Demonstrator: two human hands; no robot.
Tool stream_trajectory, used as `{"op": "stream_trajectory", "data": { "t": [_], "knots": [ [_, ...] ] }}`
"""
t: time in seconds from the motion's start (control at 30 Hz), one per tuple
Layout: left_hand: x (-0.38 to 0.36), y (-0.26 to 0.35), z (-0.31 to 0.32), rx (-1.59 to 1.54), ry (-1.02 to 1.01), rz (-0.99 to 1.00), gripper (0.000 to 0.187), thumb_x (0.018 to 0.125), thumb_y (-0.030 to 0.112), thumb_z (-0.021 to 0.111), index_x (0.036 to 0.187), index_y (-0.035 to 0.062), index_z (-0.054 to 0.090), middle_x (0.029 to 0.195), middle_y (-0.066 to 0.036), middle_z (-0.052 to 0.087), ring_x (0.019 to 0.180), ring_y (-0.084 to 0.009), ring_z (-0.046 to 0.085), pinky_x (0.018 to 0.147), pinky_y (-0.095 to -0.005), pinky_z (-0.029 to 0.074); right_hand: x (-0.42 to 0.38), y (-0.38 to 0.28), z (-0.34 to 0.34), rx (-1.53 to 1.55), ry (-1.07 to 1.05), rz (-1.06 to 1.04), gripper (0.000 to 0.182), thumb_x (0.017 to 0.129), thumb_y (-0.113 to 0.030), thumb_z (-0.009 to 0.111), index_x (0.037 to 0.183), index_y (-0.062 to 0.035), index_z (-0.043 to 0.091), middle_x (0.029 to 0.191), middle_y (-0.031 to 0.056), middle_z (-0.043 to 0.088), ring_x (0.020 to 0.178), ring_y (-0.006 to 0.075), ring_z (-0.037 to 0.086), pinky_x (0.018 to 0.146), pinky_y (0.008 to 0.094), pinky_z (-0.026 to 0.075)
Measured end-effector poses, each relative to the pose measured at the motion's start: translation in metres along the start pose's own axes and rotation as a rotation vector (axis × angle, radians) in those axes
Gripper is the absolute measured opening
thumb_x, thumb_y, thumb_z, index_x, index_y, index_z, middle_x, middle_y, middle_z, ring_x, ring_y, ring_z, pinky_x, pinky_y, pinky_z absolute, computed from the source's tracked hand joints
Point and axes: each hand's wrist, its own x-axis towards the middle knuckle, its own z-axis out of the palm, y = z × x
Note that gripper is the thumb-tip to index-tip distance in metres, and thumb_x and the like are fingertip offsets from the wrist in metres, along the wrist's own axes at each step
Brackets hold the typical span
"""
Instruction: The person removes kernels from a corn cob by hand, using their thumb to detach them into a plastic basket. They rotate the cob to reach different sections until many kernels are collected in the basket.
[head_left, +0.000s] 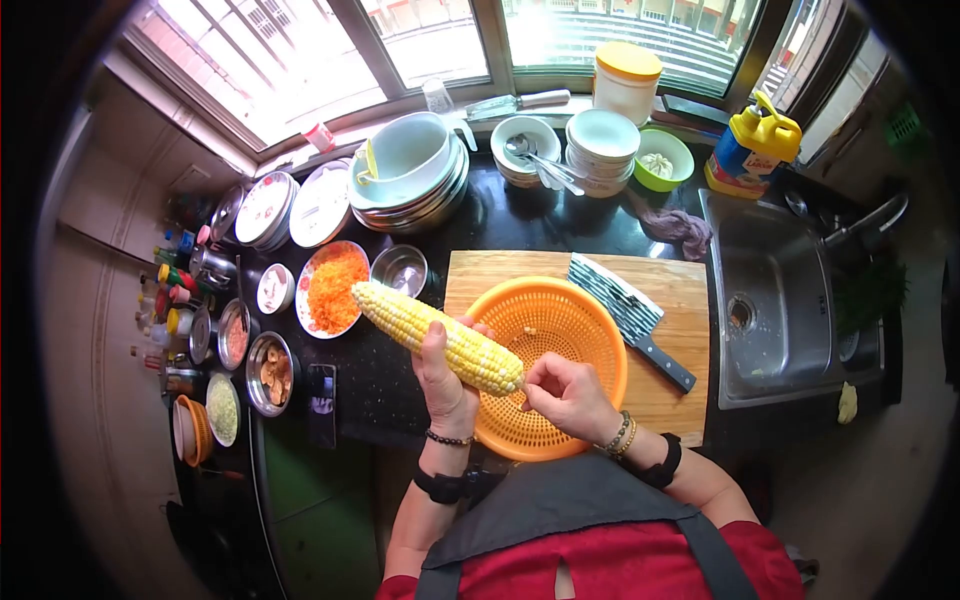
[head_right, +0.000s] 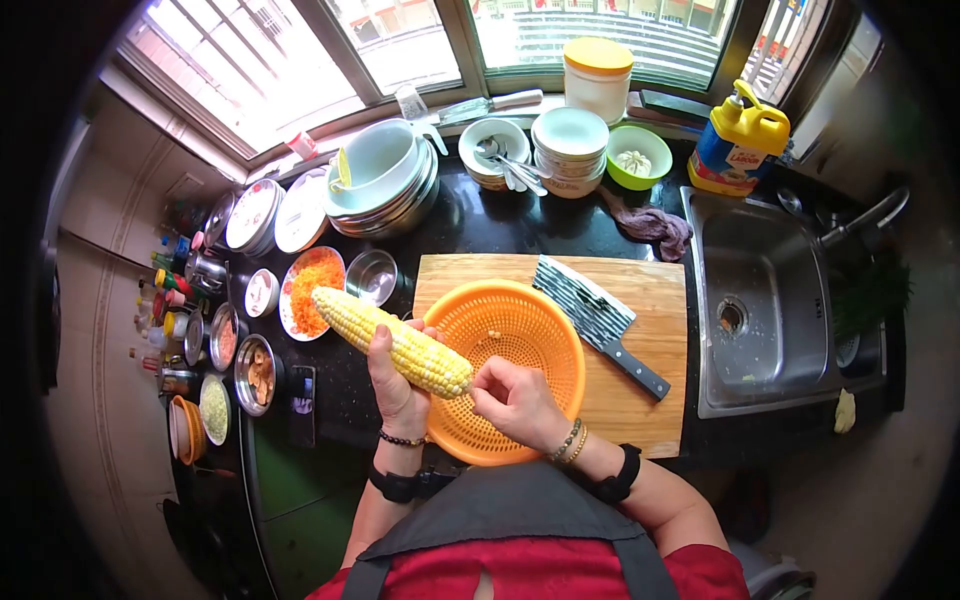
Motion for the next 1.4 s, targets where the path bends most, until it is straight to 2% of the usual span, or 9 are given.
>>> {"op": "stream_trajectory", "data": {
  "t": [0.13,0.23,0.53,0.63,0.73,0.93,1.13,1.23,1.4],
  "knots": [
    [-0.003,0.005,0.005,0.032,0.009,0.030,0.035,0.083,0.029,0.059,0.096,-0.0022,0.051,0.084,-0.013,0.058,0.071,-0.0229,0.060,0.065,-0.0346,0.052,0.001,0.012,-0.001,-0.434,0.113,-0.329,0.012,0.077,-0.005,0.062,0.087,-0.0009,0.057,0.081,0.0104,0.063,0.075,0.0191,0.064,0.064,0.0283,0.051],
    [-0.003,0.003,0.004,0.062,0.001,0.088,0.034,0.083,0.028,0.059,0.097,-0.0021,0.051,0.084,-0.012,0.058,0.071,-0.0225,0.060,0.065,-0.0340,0.052,0.006,0.003,0.002,-0.356,0.329,-0.575,0.010,0.076,-0.008,0.061,0.084,-0.0026,0.060,0.080,0.0130,0.061,0.072,0.0297,0.061,0.064,0.0341,0.049],
    [-0.009,0.001,0.004,0.158,-0.043,0.154,0.027,0.084,0.019,0.056,0.099,-0.0020,0.049,0.085,-0.012,0.057,0.073,-0.0213,0.060,0.066,-0.0343,0.052,0.000,-0.012,0.000,-0.397,0.214,-0.358,0.010,0.078,-0.013,0.061,0.076,-0.0035,0.064,0.069,0.0118,0.061,0.065,0.0265,0.062,0.059,0.0329,0.049],
    [-0.012,0.004,0.005,0.115,-0.075,0.121,0.026,0.084,0.017,0.056,0.100,-0.0019,0.048,0.085,-0.012,0.057,0.073,-0.0210,0.060,0.067,-0.0342,0.052,0.001,-0.010,-0.002,-0.139,0.154,-0.164,0.012,0.078,-0.013,0.061,0.074,-0.0023,0.064,0.067,0.0125,0.061,0.062,0.0263,0.062,0.056,0.0333,0.048],
    [-0.010,-0.002,0.000,0.212,-0.056,0.163,0.035,0.084,0.029,0.056,0.097,-0.0029,0.051,0.081,-0.013,0.058,0.072,-0.0224,0.060,0.066,-0.0347,0.052,0.001,-0.009,-0.003,-0.213,0.171,-0.212,0.013,0.077,-0.013,0.061,0.072,-0.0014,0.063,0.067,0.0133,0.062,0.060,0.0255,0.062,0.055,0.0326,0.048],
    [-0.015,0.001,0.007,0.245,-0.075,0.153,0.036,0.084,0.029,0.057,0.098,-0.0025,0.050,0.082,-0.013,0.058,0.072,-0.0225,0.060,0.065,-0.0347,0.051,0.002,-0.010,-0.003,-0.319,0.206,-0.276,0.012,0.076,-0.012,0.060,0.069,-0.0015,0.061,0.066,0.0135,0.062,0.057,0.0223,0.062,0.053,0.0305,0.048],
    [-0.012,0.001,0.006,0.220,-0.083,0.160,0.035,0.084,0.029,0.057,0.098,-0.0021,0.050,0.083,-0.013,0.058,0.074,-0.0226,0.060,0.067,-0.0350,0.051,0.003,0.007,-0.007,0.260,-0.002,0.065,0.013,0.078,-0.011,0.059,0.072,-0.0006,0.061,0.063,0.0061,0.062,0.058,0.0105,0.061,0.056,0.0253,0.048],
    [-0.011,0.001,0.008,0.286,-0.082,0.215,0.036,0.083,0.030,0.057,0.098,-0.0022,0.050,0.083,-0.013,0.058,0.075,-0.0225,0.060,0.067,-0.0352,0.051,0.001,-0.008,-0.013,0.403,-0.032,0.098,0.013,0.080,-0.012,0.059,0.075,-0.0004,0.062,0.064,0.0046,0.062,0.061,0.0090,0.060,0.057,0.0247,0.048],
    [-0.011,0.000,0.008,0.248,-0.087,0.157,0.036,0.083,0.029,0.057,0.097,-0.0030,0.051,0.082,-0.014,0.058,0.075,-0.0222,0.060,0.067,-0.0341,0.051,0.002,-0.012,-0.013,-0.163,0.140,-0.205,0.012,0.079,-0.012,0.060,0.076,-0.0013,0.063,0.068,0.0095,0.063,0.062,0.0169,0.063,0.057,0.0285,0.048]
  ]
}}
